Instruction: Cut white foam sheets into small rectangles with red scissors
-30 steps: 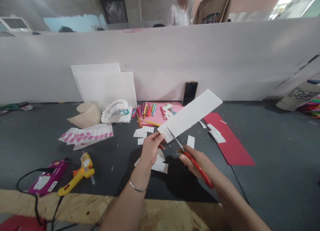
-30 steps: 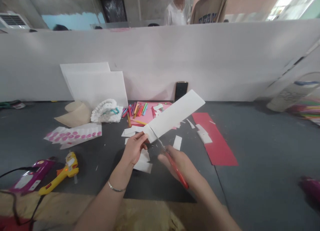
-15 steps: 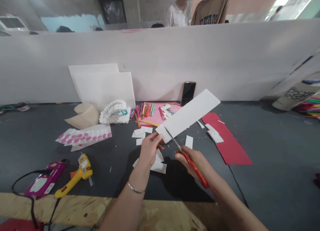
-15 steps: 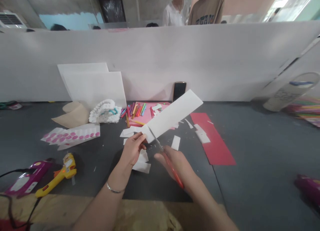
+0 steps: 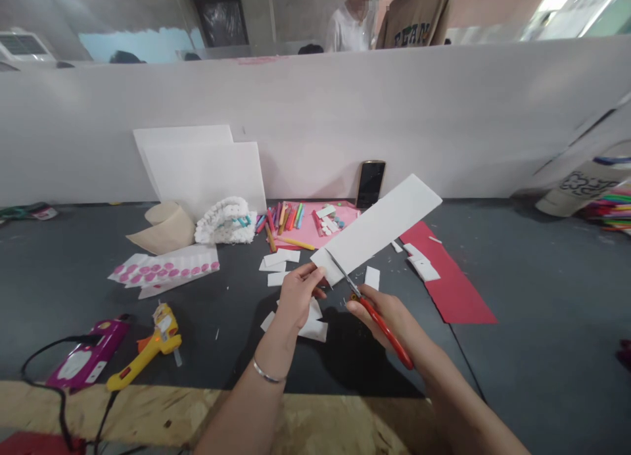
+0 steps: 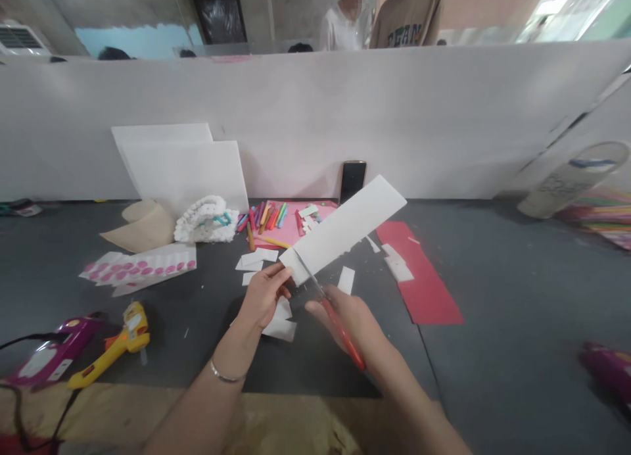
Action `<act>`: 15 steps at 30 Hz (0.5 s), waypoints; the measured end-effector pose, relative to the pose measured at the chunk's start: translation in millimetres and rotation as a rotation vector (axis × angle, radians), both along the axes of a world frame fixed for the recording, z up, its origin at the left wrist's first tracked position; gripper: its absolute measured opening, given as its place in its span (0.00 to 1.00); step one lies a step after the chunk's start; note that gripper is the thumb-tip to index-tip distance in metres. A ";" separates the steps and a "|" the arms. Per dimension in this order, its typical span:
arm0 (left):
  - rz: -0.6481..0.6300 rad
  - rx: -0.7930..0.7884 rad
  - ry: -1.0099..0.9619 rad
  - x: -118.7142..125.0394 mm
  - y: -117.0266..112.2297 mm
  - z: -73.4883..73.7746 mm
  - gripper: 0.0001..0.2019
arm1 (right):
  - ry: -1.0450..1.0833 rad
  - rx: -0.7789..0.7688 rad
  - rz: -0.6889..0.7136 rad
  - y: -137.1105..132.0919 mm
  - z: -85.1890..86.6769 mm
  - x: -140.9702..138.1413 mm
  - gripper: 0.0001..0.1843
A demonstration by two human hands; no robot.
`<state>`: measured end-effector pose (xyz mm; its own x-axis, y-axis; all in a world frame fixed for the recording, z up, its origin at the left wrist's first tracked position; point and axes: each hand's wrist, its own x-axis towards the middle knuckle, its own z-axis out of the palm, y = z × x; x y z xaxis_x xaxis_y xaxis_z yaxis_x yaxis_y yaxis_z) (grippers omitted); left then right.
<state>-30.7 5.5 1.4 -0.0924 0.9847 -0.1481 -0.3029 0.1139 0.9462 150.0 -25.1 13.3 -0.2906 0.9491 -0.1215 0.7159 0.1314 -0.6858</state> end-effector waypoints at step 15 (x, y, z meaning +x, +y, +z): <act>0.023 0.003 -0.031 0.9 0.3 -0.1 0.14 | 0.138 -0.025 0.090 -2.9 3.8 7.8 0.15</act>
